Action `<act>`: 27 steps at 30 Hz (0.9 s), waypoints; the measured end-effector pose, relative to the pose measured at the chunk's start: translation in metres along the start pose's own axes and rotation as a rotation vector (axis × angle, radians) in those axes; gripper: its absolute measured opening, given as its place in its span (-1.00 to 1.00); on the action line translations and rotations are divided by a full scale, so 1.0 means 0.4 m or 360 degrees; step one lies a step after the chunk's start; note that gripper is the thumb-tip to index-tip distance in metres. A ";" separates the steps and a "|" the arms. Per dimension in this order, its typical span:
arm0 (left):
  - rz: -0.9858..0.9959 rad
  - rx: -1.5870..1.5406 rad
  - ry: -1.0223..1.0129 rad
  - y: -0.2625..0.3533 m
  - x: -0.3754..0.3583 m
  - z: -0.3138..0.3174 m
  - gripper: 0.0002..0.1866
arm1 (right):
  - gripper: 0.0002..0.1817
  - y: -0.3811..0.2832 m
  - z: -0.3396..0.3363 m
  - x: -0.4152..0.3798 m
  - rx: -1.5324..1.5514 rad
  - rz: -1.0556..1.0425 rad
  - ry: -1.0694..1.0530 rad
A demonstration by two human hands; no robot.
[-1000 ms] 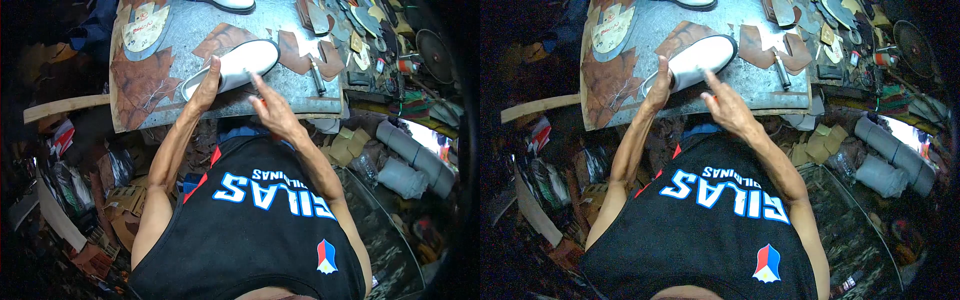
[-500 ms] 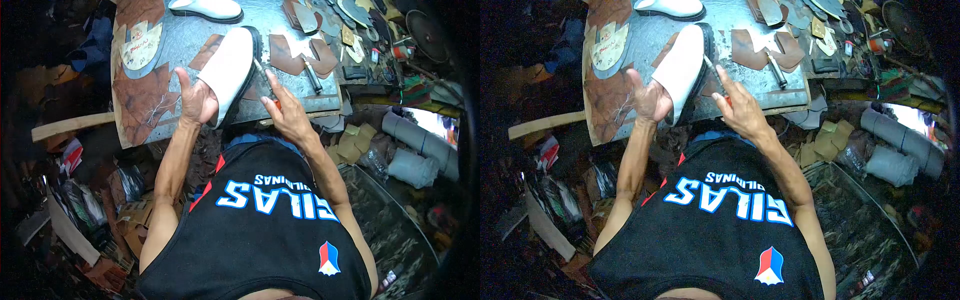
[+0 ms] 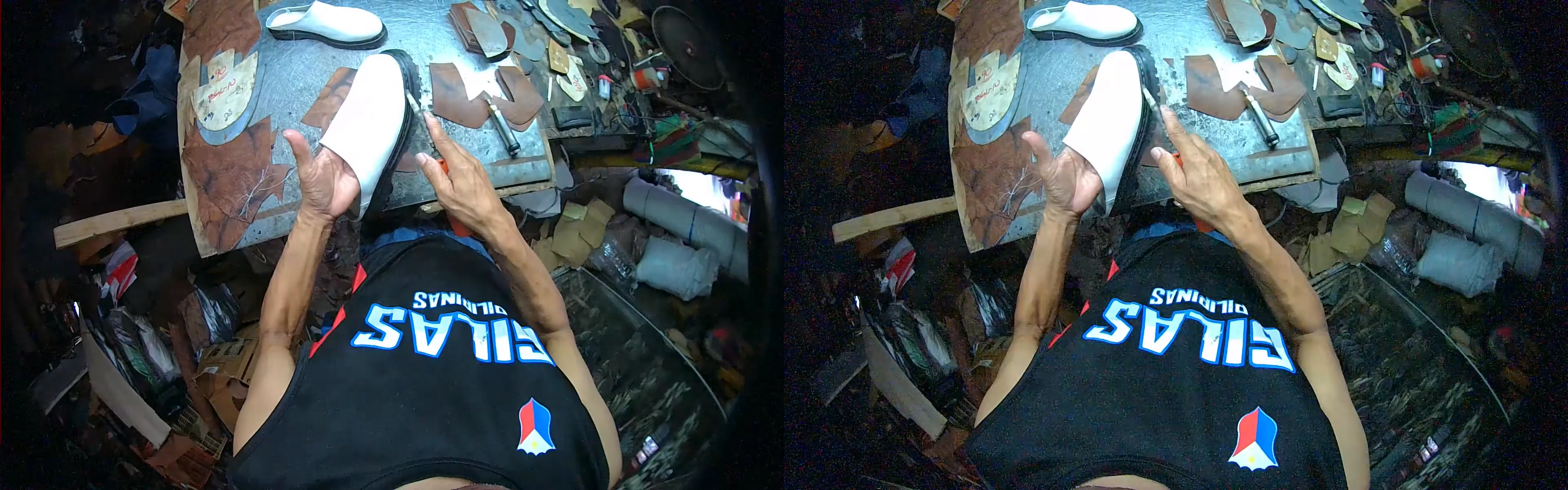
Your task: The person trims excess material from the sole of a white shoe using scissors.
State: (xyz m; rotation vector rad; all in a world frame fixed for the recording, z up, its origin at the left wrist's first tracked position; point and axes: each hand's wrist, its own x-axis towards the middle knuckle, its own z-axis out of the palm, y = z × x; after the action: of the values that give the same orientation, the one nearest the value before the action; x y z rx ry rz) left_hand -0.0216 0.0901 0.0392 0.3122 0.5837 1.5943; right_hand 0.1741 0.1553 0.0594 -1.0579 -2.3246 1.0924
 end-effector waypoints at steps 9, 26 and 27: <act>-0.0028 0.0145 0.0015 0.000 -0.003 0.011 0.40 | -0.36 -0.001 -0.020 0.014 0.0055 -0.0009 0.0040; -0.0037 0.0288 0.0014 -0.002 -0.005 0.020 0.41 | -0.34 -0.007 -0.027 -0.004 0.0011 -0.0033 0.0012; -0.0021 0.0257 0.0023 -0.002 -0.001 0.029 0.40 | -0.33 -0.008 -0.022 -0.009 0.0013 -0.0038 0.0013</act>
State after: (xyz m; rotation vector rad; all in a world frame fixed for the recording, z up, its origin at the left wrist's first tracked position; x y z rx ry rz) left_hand -0.0149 0.0918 0.0484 0.4167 0.7260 1.5412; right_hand 0.1801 0.1555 0.0675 -1.0273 -2.3185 1.0857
